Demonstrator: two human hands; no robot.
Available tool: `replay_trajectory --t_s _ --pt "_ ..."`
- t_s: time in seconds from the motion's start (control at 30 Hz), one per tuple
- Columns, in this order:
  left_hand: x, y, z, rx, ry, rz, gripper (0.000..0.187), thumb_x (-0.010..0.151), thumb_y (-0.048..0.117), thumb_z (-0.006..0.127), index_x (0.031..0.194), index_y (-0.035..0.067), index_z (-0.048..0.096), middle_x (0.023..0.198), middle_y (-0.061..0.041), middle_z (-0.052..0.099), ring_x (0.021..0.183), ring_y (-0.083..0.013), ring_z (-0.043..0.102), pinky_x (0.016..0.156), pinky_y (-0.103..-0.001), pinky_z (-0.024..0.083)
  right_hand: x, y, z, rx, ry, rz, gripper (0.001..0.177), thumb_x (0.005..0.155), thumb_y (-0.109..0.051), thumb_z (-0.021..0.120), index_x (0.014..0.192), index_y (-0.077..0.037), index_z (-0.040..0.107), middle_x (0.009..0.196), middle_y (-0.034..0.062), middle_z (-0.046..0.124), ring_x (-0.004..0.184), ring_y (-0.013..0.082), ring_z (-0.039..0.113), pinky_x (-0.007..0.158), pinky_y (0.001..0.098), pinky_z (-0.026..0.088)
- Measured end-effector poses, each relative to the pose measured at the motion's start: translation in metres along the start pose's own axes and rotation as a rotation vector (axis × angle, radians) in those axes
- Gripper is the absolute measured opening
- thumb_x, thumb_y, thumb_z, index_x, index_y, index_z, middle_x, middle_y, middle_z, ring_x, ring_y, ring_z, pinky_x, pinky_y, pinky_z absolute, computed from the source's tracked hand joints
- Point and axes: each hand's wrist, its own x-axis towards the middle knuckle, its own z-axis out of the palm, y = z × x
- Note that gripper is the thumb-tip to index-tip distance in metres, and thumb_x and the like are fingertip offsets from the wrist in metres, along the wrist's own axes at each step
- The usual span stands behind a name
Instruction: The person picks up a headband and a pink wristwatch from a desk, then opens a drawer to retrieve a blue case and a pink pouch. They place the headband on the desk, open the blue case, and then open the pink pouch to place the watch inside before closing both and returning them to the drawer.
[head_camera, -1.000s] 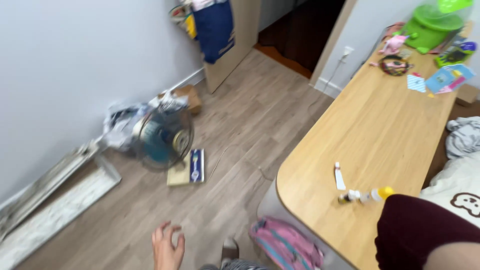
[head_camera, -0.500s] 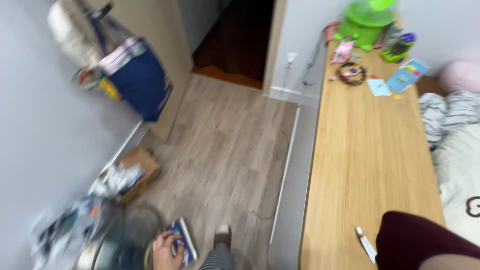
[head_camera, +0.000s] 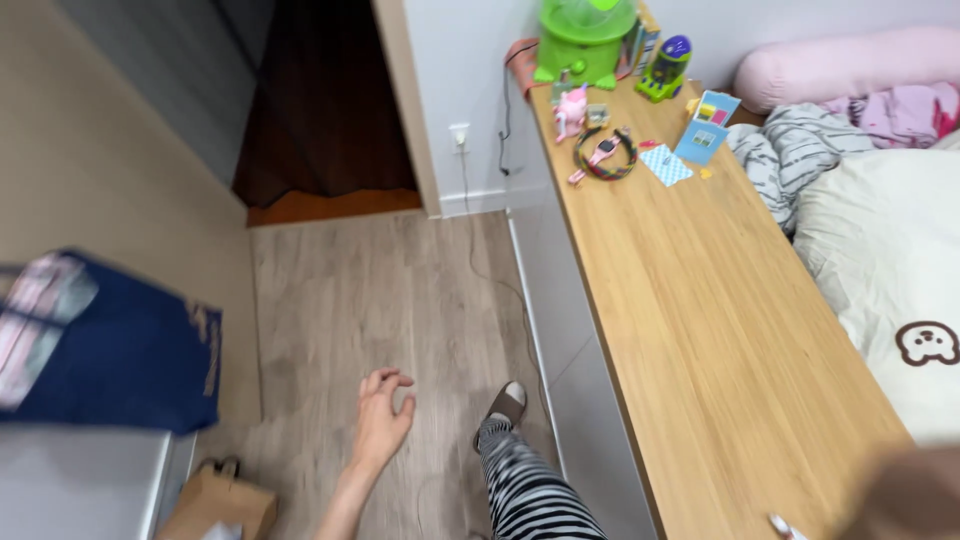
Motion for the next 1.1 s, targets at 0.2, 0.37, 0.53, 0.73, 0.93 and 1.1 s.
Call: replay_trajectory --t_s 0.2,0.37,0.53,0.73,0.93,1.1 --pt "0.166 0.014 0.054 -0.053 -0.062 0.173 0.021 0.085 0.022 0.065 0.103 0.016 0.074 0.124 -0.006 0.062 0.121 -0.0273 0.055 0.106 -0.04 0.041 0.037 0.242 0.185 -0.029 0.056 0.164 0.019 0.101 -0.003 0.066 0.118 -0.009 0.064 0.109 0.0083 0.068 0.097 0.0168 0.064 0.088 0.0289 0.051" --pt "0.284 0.075 0.055 -0.067 -0.214 0.227 0.021 0.084 0.02 0.063 0.101 0.018 0.074 0.123 -0.001 0.063 0.122 -0.0226 0.054 0.106 -0.037 0.043 0.107 0.296 0.316 -0.147 -0.148 0.657 0.049 0.088 -0.013 0.063 0.136 -0.02 0.061 0.128 0.0135 0.059 0.098 0.0242 0.066 0.078 0.0385 0.053" --pt "0.371 0.107 0.093 -0.219 -0.241 0.333 0.017 0.084 0.022 0.068 0.099 0.017 0.076 0.113 -0.003 0.069 0.111 -0.022 0.066 0.101 -0.034 0.046 0.162 0.37 0.408 -0.381 -0.509 0.29 0.053 0.081 -0.015 0.065 0.134 -0.012 0.064 0.14 0.0124 0.05 0.114 0.0292 0.062 0.101 0.0394 0.05" --pt "0.474 0.183 0.117 -0.27 -0.51 0.567 0.013 0.087 0.017 0.063 0.097 0.012 0.069 0.109 -0.006 0.067 0.107 -0.025 0.065 0.094 -0.037 0.048 0.195 0.4 0.452 -0.719 -0.71 0.355 0.053 0.086 -0.022 0.057 0.138 -0.02 0.051 0.141 0.0103 0.05 0.123 0.0397 0.055 0.089 0.0568 0.053" --pt "0.589 0.293 0.146 -0.225 -0.729 0.678 0.021 0.088 0.015 0.069 0.108 0.009 0.07 0.107 -0.014 0.065 0.104 -0.0354 0.068 0.092 -0.046 0.053 0.149 0.398 0.452 -0.722 -0.351 0.392 0.017 0.085 -0.022 0.076 0.095 -0.012 0.068 0.116 0.0149 0.067 0.112 0.0399 0.067 0.095 0.0469 0.056" --pt "0.633 0.355 0.211 -0.121 -0.873 0.7 0.029 0.091 0.013 0.065 0.118 0.004 0.06 0.108 -0.017 0.067 0.097 -0.0355 0.071 0.082 -0.047 0.057 0.096 0.334 0.417 -0.69 0.019 0.57 0.018 0.088 -0.021 0.071 0.103 -0.012 0.071 0.118 0.0118 0.064 0.113 0.035 0.063 0.1 0.0439 0.051"
